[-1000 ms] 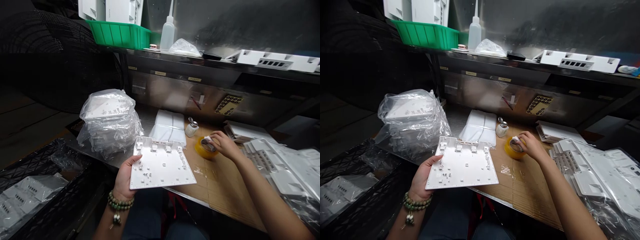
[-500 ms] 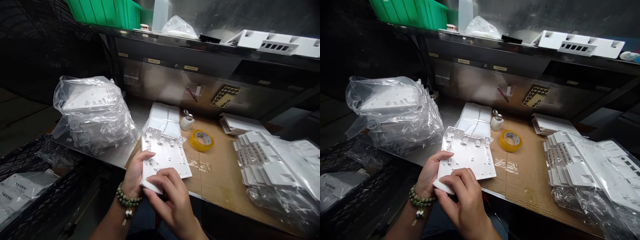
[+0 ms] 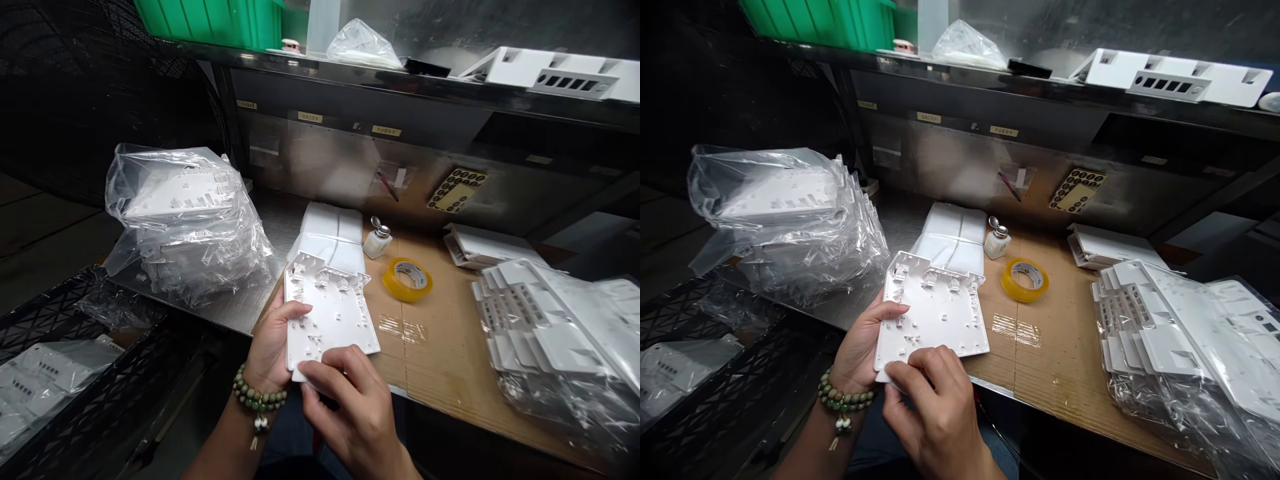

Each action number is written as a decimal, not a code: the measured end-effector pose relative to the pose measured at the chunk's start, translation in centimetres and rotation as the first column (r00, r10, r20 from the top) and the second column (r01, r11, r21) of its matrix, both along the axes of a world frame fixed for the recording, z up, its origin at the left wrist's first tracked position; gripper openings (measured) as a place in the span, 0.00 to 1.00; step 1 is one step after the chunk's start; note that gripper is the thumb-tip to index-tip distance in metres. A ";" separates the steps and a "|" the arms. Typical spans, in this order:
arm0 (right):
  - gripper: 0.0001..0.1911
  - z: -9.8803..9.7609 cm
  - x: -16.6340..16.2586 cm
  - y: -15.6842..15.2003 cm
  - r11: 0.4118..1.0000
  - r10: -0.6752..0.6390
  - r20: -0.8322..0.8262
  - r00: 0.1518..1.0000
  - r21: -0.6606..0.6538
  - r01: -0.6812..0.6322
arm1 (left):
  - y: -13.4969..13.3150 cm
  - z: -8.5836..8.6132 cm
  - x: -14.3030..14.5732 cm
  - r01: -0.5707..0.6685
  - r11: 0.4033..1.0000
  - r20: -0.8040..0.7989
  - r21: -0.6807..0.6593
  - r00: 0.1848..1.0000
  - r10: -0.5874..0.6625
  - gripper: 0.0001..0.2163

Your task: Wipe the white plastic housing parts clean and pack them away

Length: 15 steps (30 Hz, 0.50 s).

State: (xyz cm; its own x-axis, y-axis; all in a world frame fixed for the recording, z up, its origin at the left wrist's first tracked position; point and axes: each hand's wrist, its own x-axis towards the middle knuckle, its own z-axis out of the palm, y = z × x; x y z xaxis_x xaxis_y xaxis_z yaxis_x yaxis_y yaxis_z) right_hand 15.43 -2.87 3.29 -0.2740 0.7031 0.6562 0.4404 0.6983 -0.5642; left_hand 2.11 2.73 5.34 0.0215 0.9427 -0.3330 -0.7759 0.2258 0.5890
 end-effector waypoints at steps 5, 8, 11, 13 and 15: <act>0.11 0.3 0.3 0.1 1.000 -0.027 0.003 1.000 0.013 0.027 | -0.2 -0.2 0.0 -0.053 0.999 -0.032 0.001 0.998 0.053 0.41; 0.10 0.5 0.1 0.1 1.000 -0.006 0.029 1.000 0.025 0.005 | -0.2 -0.2 0.2 -0.075 0.997 -0.023 0.001 0.997 0.075 0.43; 0.10 0.4 1.3 0.1 1.000 0.007 0.081 0.997 -0.007 -0.007 | 0.0 -0.2 -0.3 -0.071 0.997 -0.004 -0.034 0.997 0.071 0.43; 0.10 -0.1 3.3 0.2 0.996 -0.048 0.040 0.998 -0.072 0.051 | 0.2 -0.3 -1.2 -0.039 0.996 0.037 -0.079 0.998 0.042 0.43; 0.08 -0.9 5.8 0.4 0.969 -0.206 -0.052 0.977 -0.149 0.196 | 0.3 -0.5 -2.4 0.030 0.996 0.098 -0.083 0.995 -0.022 0.41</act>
